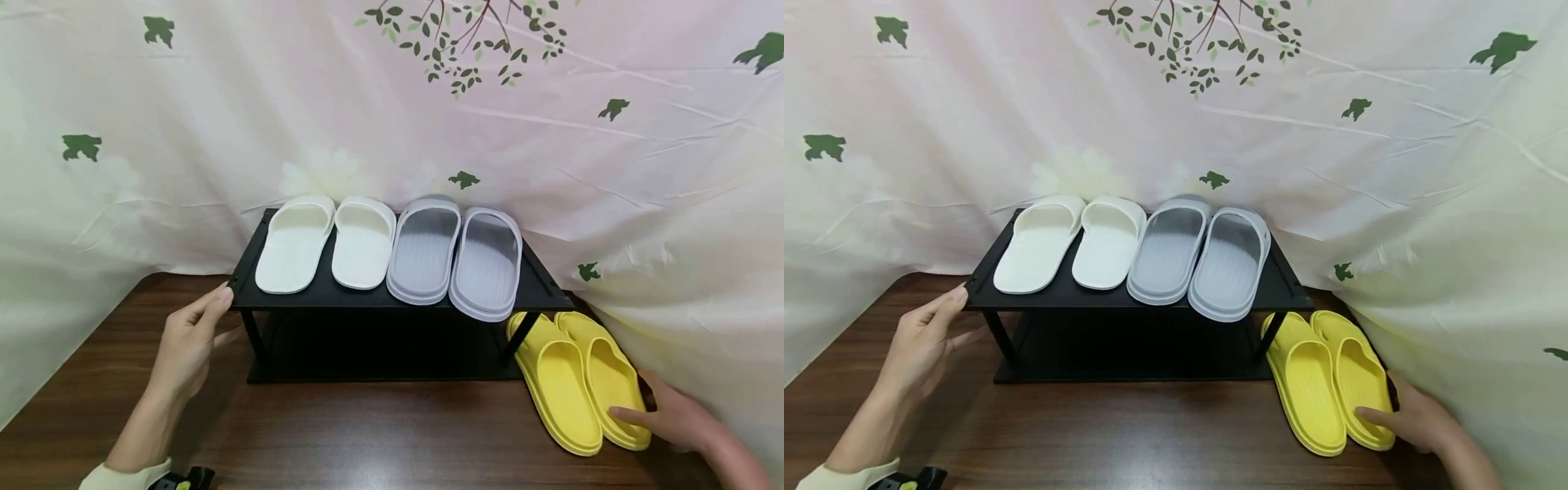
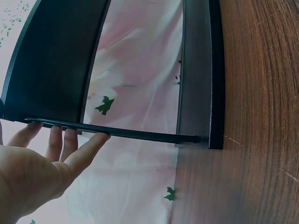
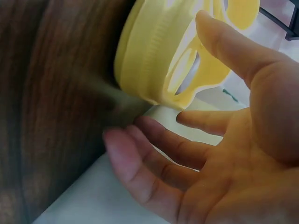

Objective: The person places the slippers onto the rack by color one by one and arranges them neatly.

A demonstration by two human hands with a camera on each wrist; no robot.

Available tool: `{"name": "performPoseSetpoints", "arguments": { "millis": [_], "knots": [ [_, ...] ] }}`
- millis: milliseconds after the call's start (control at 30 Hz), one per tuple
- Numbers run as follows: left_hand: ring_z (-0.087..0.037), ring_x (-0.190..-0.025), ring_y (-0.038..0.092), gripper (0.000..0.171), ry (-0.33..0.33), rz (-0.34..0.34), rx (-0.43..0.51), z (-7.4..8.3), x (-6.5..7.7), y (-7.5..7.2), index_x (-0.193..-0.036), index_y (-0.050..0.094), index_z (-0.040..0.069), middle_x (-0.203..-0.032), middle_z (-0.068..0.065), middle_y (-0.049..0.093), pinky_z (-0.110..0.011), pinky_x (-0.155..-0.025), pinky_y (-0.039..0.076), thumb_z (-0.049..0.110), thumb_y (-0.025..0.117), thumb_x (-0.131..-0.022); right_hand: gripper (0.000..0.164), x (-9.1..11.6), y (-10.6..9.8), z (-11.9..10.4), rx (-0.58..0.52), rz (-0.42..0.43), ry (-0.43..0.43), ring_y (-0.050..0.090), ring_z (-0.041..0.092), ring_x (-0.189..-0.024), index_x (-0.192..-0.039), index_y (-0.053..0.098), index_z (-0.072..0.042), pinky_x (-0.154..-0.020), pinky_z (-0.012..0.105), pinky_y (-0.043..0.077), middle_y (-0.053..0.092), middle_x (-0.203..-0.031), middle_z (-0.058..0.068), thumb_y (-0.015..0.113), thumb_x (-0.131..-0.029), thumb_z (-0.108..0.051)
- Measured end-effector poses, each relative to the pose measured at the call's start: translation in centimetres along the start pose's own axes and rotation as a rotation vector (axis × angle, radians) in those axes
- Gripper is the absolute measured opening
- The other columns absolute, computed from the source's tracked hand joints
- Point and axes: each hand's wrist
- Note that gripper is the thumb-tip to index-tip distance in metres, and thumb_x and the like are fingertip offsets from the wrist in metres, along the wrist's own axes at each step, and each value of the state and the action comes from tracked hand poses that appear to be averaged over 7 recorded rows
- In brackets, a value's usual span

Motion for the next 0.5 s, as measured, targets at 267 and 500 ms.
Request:
{"name": "performPoseSetpoints", "arguments": {
  "millis": [267, 500],
  "knots": [
    [-0.019, -0.142, 0.041, 0.056, 0.013, -0.004, 0.027, 0.1, 0.0, 0.0, -0.147, 0.046, -0.005, -0.16, -0.013, 0.036, -0.03, -0.086, 0.059, 0.027, 0.061, -0.104, 0.1, 0.6, 0.3, 0.8, -0.248, -0.097, 0.136, 0.061, 0.045, -0.103, -0.141, 0.01, 0.029, -0.068, 0.049, 0.062, 0.049, -0.118, 0.044, 0.069, -0.097, -0.039],
    [-0.025, -0.147, 0.034, 0.061, -0.006, -0.023, 0.009, 0.1, 0.0, -0.2, -0.15, 0.04, -0.007, -0.163, -0.015, 0.03, -0.028, -0.085, 0.059, 0.028, 0.06, -0.105, 0.098, 0.9, 0.8, 1.6, -0.45, -0.107, 0.22, 0.067, 0.031, -0.094, -0.143, 0.006, 0.028, -0.077, 0.049, 0.062, 0.05, -0.118, 0.041, 0.073, -0.096, -0.026]
  ]
}}
Point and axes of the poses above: each hand's wrist, its own x-axis away from the middle knuckle, its own y-axis out of the palm, z = x × y
